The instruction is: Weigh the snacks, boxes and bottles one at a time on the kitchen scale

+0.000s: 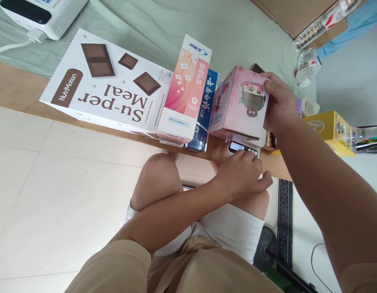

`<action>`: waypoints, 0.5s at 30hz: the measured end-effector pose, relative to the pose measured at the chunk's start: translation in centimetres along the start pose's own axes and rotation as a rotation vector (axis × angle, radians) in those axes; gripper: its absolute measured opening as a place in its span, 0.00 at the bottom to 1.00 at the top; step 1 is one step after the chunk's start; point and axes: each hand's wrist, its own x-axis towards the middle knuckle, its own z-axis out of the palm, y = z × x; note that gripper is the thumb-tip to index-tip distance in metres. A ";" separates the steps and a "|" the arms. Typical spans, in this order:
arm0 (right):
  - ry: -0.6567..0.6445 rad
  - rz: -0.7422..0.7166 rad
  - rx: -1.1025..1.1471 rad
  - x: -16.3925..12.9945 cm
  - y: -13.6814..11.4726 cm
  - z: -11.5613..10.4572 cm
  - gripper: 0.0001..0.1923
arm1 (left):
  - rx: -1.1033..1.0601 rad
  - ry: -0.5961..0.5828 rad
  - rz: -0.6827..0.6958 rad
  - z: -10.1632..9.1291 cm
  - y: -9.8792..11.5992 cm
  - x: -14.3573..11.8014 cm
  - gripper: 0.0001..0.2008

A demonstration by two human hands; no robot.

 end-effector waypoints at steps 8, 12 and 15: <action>0.008 0.196 0.161 -0.3 -1.9 0.5 0.12 | -0.101 -0.219 -0.024 -0.2 -0.6 0.4 0.21; -0.004 0.209 0.169 -0.5 -2.2 0.5 0.10 | -0.113 -0.183 -0.043 0.2 -0.5 0.5 0.22; 0.023 0.243 0.181 -0.5 -2.4 0.9 0.05 | -0.083 -0.127 -0.064 0.3 0.0 0.4 0.23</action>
